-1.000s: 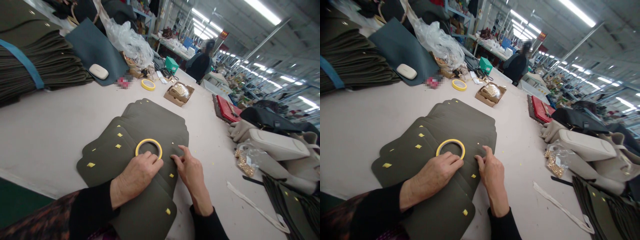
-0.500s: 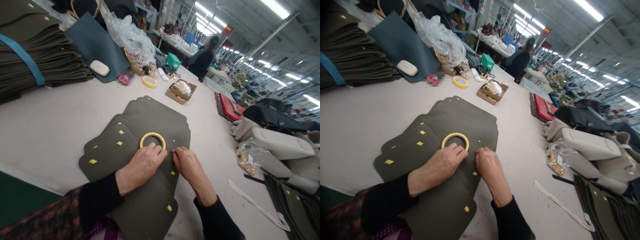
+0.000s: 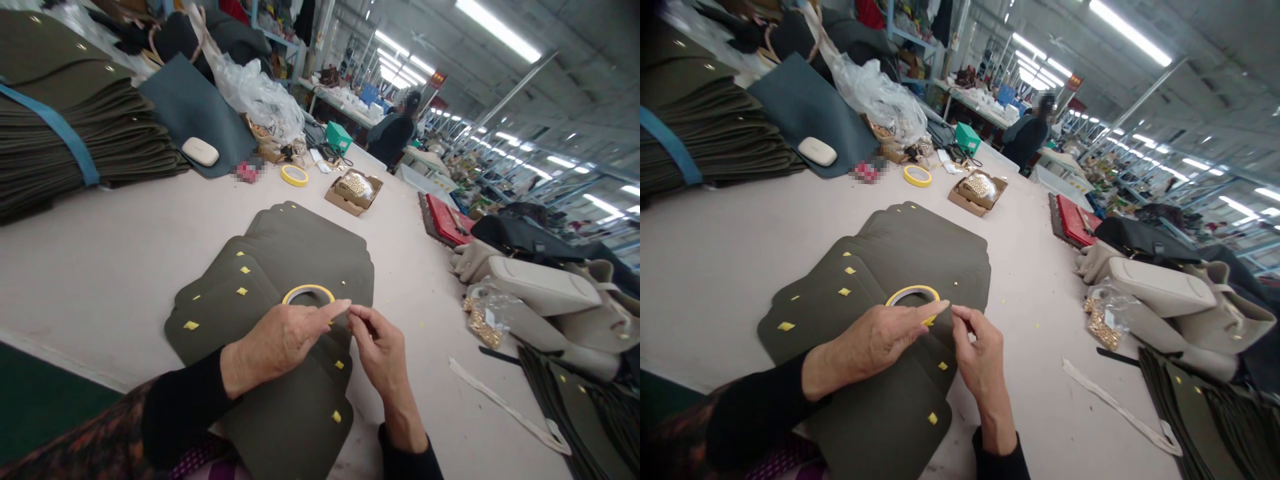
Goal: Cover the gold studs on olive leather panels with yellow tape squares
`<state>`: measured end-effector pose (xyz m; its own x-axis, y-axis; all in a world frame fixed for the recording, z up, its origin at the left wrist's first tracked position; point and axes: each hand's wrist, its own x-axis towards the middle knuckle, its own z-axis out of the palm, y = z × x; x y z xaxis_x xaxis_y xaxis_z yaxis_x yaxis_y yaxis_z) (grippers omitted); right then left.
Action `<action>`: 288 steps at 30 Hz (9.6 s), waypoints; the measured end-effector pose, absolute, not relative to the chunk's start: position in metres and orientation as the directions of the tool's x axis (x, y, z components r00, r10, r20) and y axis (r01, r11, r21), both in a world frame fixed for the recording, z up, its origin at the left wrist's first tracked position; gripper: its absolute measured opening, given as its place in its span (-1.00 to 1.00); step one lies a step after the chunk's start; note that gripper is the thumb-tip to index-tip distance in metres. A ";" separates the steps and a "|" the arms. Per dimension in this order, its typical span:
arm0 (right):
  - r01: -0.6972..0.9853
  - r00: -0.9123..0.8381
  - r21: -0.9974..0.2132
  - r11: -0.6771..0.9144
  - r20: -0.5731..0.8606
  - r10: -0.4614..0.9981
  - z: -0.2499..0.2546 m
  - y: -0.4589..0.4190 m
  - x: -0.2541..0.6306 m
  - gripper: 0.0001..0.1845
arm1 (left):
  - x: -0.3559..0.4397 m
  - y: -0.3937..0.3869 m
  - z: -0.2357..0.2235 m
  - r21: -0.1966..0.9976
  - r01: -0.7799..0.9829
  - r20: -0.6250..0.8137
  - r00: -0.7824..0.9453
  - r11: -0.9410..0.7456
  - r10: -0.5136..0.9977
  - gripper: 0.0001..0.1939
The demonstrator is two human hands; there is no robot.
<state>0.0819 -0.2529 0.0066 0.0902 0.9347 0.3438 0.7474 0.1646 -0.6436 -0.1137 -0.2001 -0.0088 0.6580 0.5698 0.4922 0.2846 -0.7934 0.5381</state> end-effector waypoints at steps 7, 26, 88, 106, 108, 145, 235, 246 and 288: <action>0.767 -0.176 -0.486 0.419 0.469 0.865 0.015 -0.273 0.063 -0.82 | -0.114 -0.211 -0.006 0.516 0.335 0.448 0.679 -0.788 0.582 -0.55; 0.413 0.337 -0.907 -0.076 0.075 0.938 0.011 -0.287 0.042 -0.87 | -0.109 -0.223 -0.003 0.274 0.407 0.505 0.710 -0.871 0.491 -0.79; 0.843 -0.007 -0.527 -0.111 -0.217 0.976 0.012 -0.278 0.076 -0.61 | -0.112 -0.194 -0.008 0.328 0.448 0.360 0.755 -0.832 0.548 -0.84; 0.738 -0.101 -0.562 0.373 0.454 0.885 0.021 -0.278 0.055 -0.82 | -0.118 -0.211 0.002 0.454 0.348 0.430 0.720 -0.820 0.544 -0.55; 0.762 -0.137 -0.512 0.397 0.472 0.871 0.020 -0.278 0.055 -0.82 | -0.119 -0.212 0.003 0.449 0.340 0.425 0.732 -0.826 0.532 -0.59; 0.318 0.323 -0.932 -0.177 -0.069 0.944 -0.012 -0.237 0.104 -0.71 | -0.101 -0.165 -0.005 0.267 0.492 0.206 0.811 -0.829 0.548 -0.86; 0.678 0.252 -0.709 -0.194 -0.023 0.967 -0.004 -0.202 0.086 -0.71 | -0.102 -0.189 -0.007 0.240 0.512 0.213 0.801 -0.825 0.560 -0.90; 0.939 0.117 -0.339 -0.051 0.178 0.977 -0.004 -0.198 0.093 -0.74 | -0.105 -0.191 -0.013 0.270 0.521 0.223 0.784 -0.810 0.579 -0.88; 0.835 -0.155 -0.361 0.416 0.571 0.806 0.011 -0.255 0.059 -0.83 | -0.111 -0.188 -0.001 0.474 0.294 0.410 0.761 -0.830 0.503 -0.84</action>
